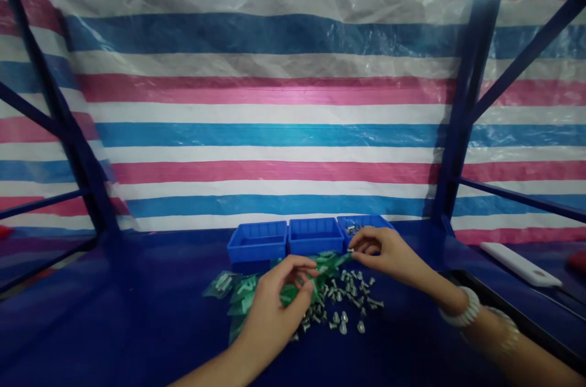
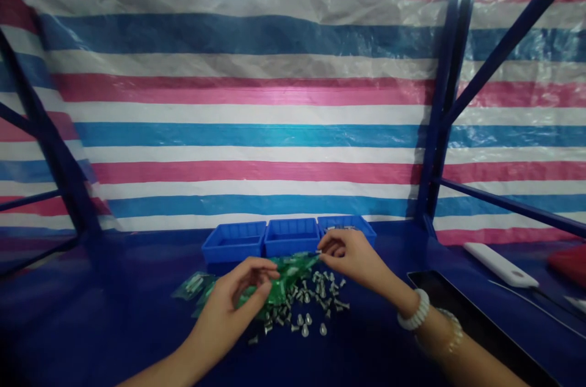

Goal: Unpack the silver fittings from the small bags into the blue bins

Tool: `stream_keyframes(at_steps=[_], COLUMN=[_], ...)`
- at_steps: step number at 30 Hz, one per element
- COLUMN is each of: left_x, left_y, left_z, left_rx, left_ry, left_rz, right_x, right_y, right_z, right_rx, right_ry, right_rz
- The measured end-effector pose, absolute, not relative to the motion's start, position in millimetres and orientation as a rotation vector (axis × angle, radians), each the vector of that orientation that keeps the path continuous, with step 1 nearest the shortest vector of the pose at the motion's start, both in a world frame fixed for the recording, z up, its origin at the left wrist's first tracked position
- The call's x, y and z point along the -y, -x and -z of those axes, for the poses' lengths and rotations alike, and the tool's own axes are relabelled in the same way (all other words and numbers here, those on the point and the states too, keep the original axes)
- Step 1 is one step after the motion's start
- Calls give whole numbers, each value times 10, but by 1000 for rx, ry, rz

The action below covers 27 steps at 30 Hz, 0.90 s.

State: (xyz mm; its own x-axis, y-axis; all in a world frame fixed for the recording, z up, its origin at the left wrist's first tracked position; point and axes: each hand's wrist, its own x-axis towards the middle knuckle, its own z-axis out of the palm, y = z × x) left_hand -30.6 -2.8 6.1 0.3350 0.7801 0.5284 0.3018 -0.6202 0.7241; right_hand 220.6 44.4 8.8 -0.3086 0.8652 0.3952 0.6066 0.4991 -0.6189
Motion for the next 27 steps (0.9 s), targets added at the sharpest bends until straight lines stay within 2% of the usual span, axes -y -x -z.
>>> stream_keyframes(at_steps=[4,14,24,27], left_x=[17,167,222,212], left_y=[184,239,237,249], left_z=[-36,85,15,-8], left_rx=[-900,-834,-750,-759], left_ry=[-1650,-1231,-1303,-1461], left_rz=[-1103,-1002,-1001,-1094], right_x=[-185,116,195,212], right_y=[-1852,-1600,-1583,-1562], right_z=[-227,55,34,55], right_rx=[1836,1834,1815,1742], right_ry=[892,750,637,671], right_rz=[-793,-712,-621,-828])
